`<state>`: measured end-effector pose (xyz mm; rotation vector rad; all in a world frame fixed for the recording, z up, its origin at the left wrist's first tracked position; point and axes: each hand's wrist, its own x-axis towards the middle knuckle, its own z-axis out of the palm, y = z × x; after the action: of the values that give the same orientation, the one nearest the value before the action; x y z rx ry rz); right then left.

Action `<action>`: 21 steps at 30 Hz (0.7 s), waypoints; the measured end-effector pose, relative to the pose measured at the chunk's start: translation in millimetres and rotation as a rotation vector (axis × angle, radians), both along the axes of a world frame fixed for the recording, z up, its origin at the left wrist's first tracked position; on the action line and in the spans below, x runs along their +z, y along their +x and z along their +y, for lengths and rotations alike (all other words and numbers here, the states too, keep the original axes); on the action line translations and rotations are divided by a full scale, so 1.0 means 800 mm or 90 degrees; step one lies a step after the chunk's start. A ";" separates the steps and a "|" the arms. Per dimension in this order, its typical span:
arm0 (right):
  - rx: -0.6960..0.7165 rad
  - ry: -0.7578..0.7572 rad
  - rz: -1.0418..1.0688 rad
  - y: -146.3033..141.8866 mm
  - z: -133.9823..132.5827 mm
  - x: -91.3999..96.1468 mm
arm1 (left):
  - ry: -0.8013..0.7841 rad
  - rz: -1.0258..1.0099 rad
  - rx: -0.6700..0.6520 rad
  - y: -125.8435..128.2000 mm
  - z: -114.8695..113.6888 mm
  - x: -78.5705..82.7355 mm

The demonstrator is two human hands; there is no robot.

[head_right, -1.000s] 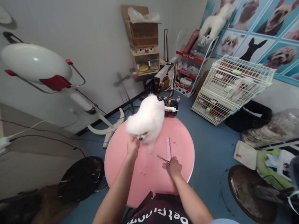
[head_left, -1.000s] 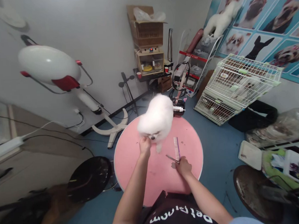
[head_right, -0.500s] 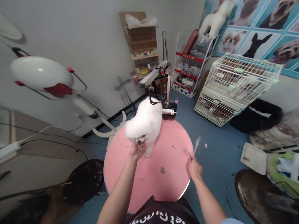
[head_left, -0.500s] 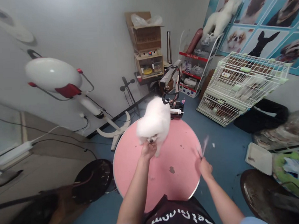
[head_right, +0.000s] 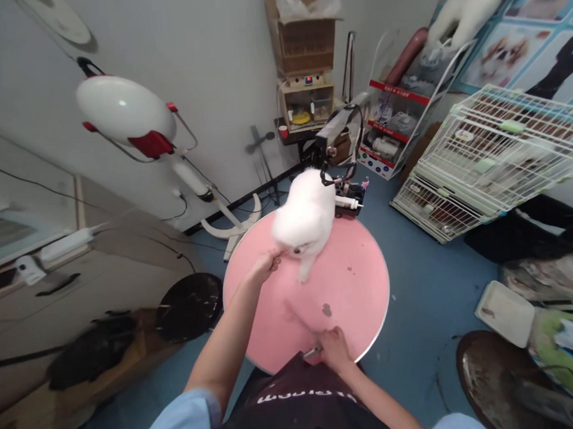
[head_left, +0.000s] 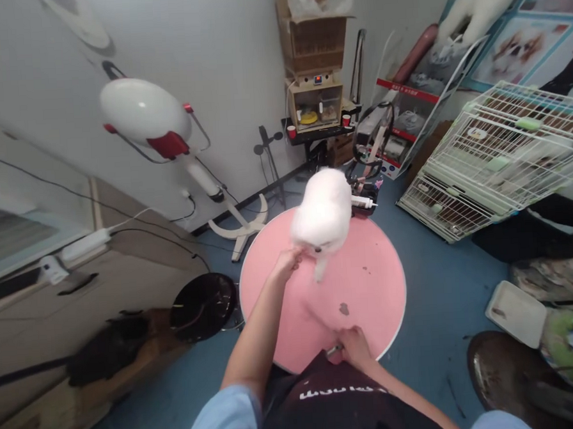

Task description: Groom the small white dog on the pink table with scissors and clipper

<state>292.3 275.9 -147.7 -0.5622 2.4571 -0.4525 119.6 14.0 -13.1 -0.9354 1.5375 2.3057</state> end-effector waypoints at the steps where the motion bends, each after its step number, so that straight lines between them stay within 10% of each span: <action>1: 0.032 -0.020 -0.003 0.007 -0.021 -0.002 | -0.028 0.006 0.005 0.007 -0.017 -0.002; 8: -0.086 0.009 0.067 0.003 -0.130 0.001 | -0.174 0.071 0.085 0.049 -0.182 -0.019; 11: -0.049 -0.025 0.031 0.055 -0.153 0.000 | -0.226 0.068 0.117 0.048 -0.245 -0.025; 13: -0.183 0.005 0.032 0.105 -0.144 0.000 | -0.256 0.059 0.125 0.032 -0.274 -0.029; 18: -0.805 0.305 -0.024 0.237 -0.072 0.003 | -0.306 0.078 0.072 -0.048 -0.275 -0.040; 21: -0.849 0.271 0.052 0.273 -0.073 0.002 | -0.326 0.110 -0.002 -0.094 -0.243 -0.049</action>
<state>510.4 217.3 -146.2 1.3216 2.5559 -0.3410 44.5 -180.7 -52.3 -0.8472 2.2641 2.0674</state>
